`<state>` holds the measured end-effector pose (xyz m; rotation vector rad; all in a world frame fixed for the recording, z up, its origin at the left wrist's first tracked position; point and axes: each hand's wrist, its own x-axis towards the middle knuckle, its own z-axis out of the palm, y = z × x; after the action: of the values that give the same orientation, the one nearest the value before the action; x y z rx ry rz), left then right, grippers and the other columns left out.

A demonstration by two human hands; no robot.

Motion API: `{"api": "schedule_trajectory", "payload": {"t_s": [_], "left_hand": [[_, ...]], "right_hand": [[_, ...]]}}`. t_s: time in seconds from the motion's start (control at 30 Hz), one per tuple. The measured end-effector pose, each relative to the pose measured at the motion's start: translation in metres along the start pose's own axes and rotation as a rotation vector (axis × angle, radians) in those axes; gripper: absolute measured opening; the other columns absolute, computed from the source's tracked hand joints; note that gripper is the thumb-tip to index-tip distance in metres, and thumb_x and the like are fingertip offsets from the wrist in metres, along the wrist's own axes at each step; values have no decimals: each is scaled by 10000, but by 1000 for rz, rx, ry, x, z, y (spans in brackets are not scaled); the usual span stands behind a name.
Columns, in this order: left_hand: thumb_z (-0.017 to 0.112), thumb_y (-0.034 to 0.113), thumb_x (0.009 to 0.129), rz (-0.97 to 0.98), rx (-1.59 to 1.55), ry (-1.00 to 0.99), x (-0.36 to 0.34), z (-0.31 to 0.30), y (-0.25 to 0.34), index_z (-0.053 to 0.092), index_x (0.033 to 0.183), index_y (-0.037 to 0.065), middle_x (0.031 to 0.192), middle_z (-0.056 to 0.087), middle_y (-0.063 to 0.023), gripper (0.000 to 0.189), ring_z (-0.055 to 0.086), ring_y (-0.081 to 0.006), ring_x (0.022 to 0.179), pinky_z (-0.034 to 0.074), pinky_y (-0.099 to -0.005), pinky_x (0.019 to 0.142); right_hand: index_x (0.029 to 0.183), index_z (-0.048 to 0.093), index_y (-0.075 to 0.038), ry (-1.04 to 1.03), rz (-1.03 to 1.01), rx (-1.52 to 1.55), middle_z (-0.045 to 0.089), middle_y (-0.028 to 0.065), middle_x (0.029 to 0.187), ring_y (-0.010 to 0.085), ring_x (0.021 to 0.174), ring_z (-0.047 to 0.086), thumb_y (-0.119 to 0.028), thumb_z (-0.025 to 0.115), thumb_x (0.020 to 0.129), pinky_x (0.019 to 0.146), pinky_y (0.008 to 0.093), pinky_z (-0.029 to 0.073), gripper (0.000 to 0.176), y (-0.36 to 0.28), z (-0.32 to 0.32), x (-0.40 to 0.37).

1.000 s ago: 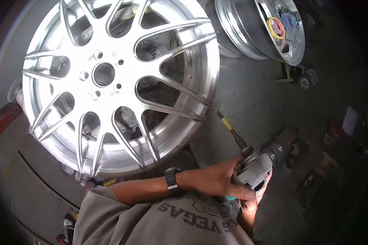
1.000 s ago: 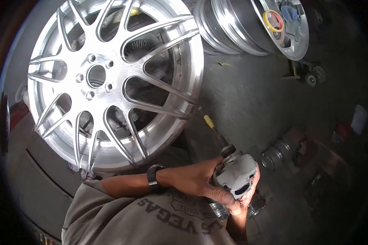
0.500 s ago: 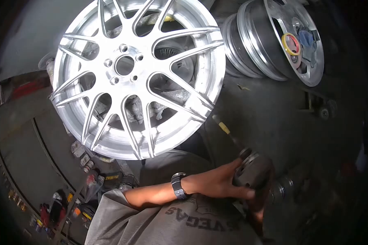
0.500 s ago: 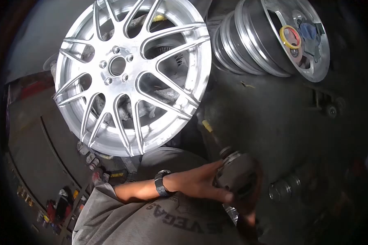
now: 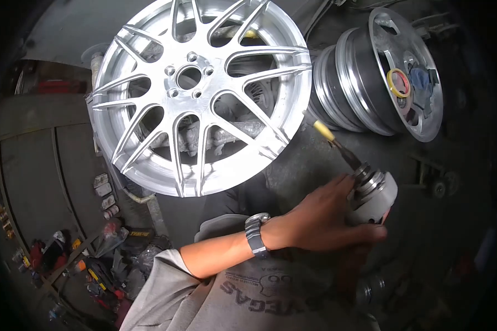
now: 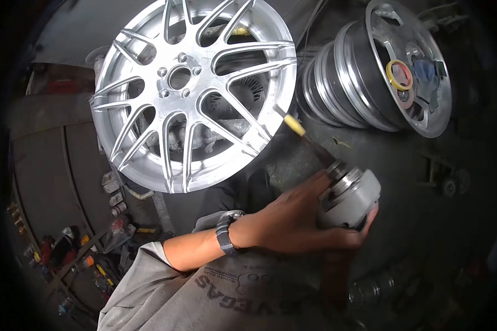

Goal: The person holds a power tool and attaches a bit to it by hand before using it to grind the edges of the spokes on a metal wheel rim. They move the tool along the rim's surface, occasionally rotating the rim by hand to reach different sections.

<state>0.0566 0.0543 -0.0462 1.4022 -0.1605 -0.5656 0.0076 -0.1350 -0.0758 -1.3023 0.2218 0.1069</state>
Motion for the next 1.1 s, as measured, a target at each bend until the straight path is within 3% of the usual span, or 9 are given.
{"api": "schedule_trajectory", "payload": {"t_s": [0.1, 0.23, 0.33, 0.4, 0.43, 0.47, 0.6, 0.73, 1.1], "left_hand": [[707, 611, 842, 150, 42, 23, 3, 2, 3, 445, 1339, -84, 1255, 551, -266, 894, 543, -427, 1200, 420, -455, 1035], [636, 623, 895, 130, -62, 45, -10, 6, -26, 479, 1327, -70, 1278, 563, -270, 832, 546, -410, 1225, 421, -444, 1033], [618, 631, 907, 35, -168, -59, -22, -1, -45, 508, 1299, -67, 1255, 589, -275, 809, 569, -399, 1214, 437, -433, 1014], [619, 638, 904, -25, -212, -121, -26, -8, -51, 524, 1281, -66, 1226, 613, -274, 804, 589, -394, 1196, 449, -426, 999], [628, 612, 915, -89, -139, -174, -27, -12, -53, 530, 1293, -51, 1188, 639, -232, 769, 612, -318, 1150, 463, -388, 975], [636, 586, 926, -155, -66, -224, -28, -14, -56, 537, 1305, -35, 1149, 664, -190, 734, 634, -241, 1103, 477, -351, 951], [644, 582, 921, -119, -241, -211, -36, -13, -65, 559, 1267, -44, 1114, 674, -178, 721, 638, -219, 1065, 480, -346, 941], [649, 549, 930, -194, -383, -202, -39, -11, -69, 554, 1284, -35, 1131, 672, -160, 690, 630, -194, 1057, 484, -333, 931], [647, 553, 928, -258, -198, -52, -36, 12, -77, 562, 1275, -76, 1015, 718, -170, 723, 691, -215, 951, 513, -332, 856]], "right_hand": [[1516, 308, -48, 274, 154, 181, 467, 186, 1415, 286, 1262, 523, -586, 475, 998, 1027, 451, 458, 765, 29, -23, 0], [1508, 324, -57, 293, -163, -456, 535, 142, 1323, 245, 1154, 571, -497, 549, 994, 972, 427, 490, 713, 56, -34, -33], [1501, 323, -34, 244, 31, -368, 533, 148, 1337, 255, 1141, 587, -483, 662, 928, 967, 424, 499, 803, 38, 5, -47], [1479, 341, 9, 429, 306, -357, 531, 147, 1346, 268, 1158, 591, -444, 703, 889, 971, 417, 498, 827, 59, -17, -72], [1479, 341, 9, 432, 300, -362, 531, 147, 1346, 268, 1158, 591, -444, 703, 889, 971, 417, 498, 827, 57, -8, -75], [1464, 357, 28, 391, 242, -233, 531, 147, 1345, 268, 1170, 585, -424, 668, 900, 979, 413, 491, 787, 54, 7, -79], [1466, 371, 49, 267, 165, -10, 491, 173, 1430, 295, 1335, 485, -442, 459, 999, 1112, 438, 392, 683, 64, 23, -94], [1455, 381, 48, 180, 104, 107, 496, 179, 1421, 298, 1328, 491, -433, 457, 999, 1113, 440, 390, 667, 74, 24, -92], [1186, 560, -3, 305, 212, -16, 587, 43, 1047, 141, 973, 574, -342, 385, 1038, 834, 334, 456, 409, 64, 40, -89]]}}
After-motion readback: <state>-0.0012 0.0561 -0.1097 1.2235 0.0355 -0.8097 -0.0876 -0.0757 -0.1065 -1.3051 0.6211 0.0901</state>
